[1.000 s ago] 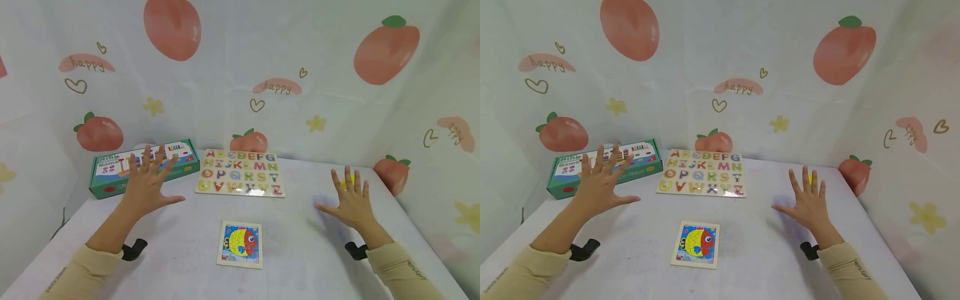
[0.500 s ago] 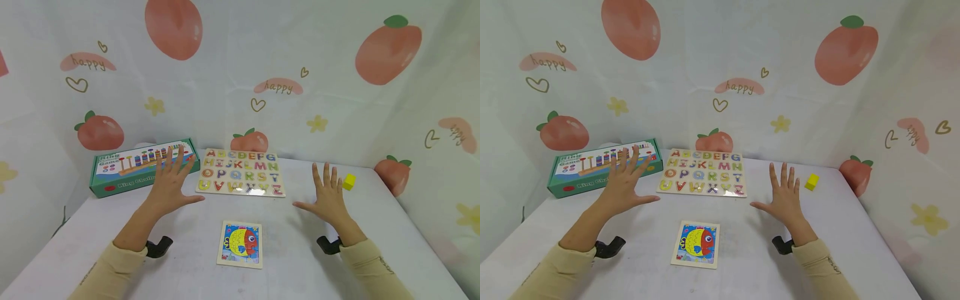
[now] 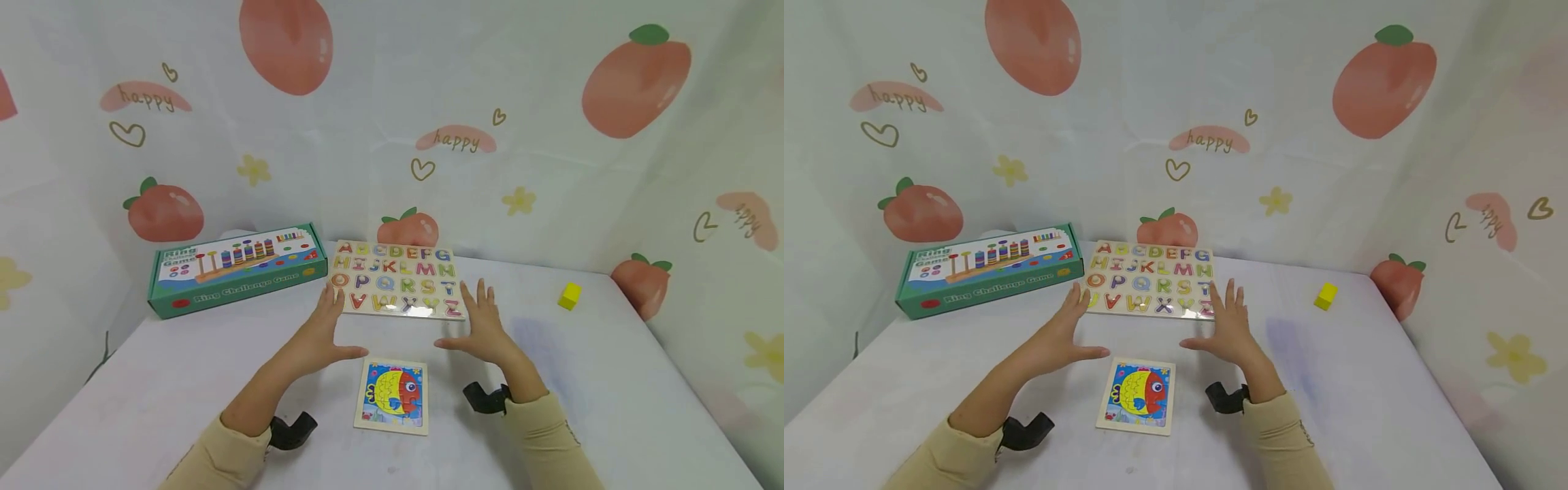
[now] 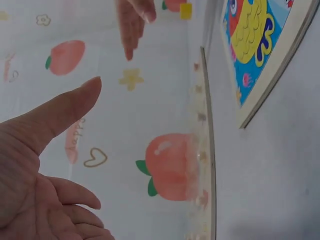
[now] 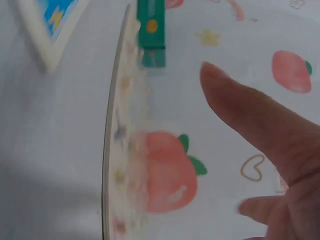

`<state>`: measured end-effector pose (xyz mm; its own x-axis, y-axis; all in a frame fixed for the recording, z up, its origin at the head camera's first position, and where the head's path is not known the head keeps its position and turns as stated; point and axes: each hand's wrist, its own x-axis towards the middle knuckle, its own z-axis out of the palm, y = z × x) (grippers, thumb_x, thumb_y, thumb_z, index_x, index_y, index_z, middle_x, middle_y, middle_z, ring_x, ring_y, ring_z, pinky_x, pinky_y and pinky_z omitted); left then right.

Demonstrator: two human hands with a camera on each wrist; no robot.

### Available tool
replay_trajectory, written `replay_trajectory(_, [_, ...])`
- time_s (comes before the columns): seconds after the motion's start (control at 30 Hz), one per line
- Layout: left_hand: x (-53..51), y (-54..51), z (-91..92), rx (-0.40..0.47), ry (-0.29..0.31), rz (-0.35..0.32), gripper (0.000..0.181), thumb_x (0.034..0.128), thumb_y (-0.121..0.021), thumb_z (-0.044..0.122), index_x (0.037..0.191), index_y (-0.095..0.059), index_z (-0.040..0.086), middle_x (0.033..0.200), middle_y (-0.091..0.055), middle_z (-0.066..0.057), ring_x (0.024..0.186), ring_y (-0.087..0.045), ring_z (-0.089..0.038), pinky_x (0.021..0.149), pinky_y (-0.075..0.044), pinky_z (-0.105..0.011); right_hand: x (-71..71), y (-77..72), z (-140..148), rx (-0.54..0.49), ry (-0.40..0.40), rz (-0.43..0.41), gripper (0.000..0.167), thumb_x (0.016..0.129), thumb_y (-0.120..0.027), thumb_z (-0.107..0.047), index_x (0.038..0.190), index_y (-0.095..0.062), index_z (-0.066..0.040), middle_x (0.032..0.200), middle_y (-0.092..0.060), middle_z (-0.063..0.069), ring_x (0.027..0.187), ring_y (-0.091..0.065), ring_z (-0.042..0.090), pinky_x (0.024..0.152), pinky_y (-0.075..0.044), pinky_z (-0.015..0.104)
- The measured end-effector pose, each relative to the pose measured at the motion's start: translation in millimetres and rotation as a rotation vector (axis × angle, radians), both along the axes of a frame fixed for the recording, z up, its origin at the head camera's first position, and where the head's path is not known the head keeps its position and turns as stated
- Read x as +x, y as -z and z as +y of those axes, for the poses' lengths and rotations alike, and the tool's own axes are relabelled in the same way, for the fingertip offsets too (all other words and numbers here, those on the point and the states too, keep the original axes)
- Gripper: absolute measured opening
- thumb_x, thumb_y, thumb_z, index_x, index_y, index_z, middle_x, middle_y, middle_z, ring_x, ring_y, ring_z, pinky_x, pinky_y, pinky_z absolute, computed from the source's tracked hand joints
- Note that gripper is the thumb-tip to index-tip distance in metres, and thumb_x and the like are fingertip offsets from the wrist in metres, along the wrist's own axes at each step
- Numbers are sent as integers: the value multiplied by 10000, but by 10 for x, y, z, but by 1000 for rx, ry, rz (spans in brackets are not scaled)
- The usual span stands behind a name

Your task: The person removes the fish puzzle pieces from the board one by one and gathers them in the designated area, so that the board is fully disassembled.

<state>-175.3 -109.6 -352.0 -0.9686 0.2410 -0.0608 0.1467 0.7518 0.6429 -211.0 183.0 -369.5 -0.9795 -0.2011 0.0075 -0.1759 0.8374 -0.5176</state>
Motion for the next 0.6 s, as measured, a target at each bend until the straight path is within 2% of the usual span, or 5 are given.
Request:
replay_trajectory(0.17, [64,110,111,12,15,-91,1043,719,-792,345,1481,-162,13,1572,9,-164,1441,-70,-367,1063,-309,-561,30,-6,-225,-66,-64,-124,1062,688,-805,-386,1490,-188,-65,1558,82,207,1417,114,431,1057,-145,694])
replay_trajectory(0.23, [82,149,146,11,36,-110,1016,721,-792,339,1475,-194,11,1572,-37,-160,1440,-97,-359,1075,-305,-546,43,-23,-320,-91,-95,-142,990,704,-805,-333,1474,-247,-55,1565,-27,197,1432,8,415,1071,-190,662])
replay_trajectory(0.33, [99,201,175,-3,62,-144,950,731,-783,341,1467,-261,43,1563,-151,-137,1428,-174,-353,1075,-311,-550,63,-50,-475,-128,-147,-176,858,726,-798,-268,1431,-357,-56,1517,-272,177,1393,-251,385,1068,-310,579])
replay_trajectory(0.47, [104,263,183,-4,85,-159,840,732,-786,308,1425,-376,67,1493,-351,-119,1375,-320,-346,1040,-362,-554,69,-65,-684,-151,-216,-221,648,745,-786,-208,1309,-520,-33,1309,-548,158,1155,-545,329,928,-498,450])
replay_trajectory(0.6, [107,333,187,20,92,-147,768,722,-799,261,1379,-453,65,1423,-457,-124,1340,-379,-343,1023,-389,-541,66,-6,-849,-142,-307,-258,472,755,-774,-161,1176,-619,-14,1113,-643,137,915,-612,224,773,-555,316])
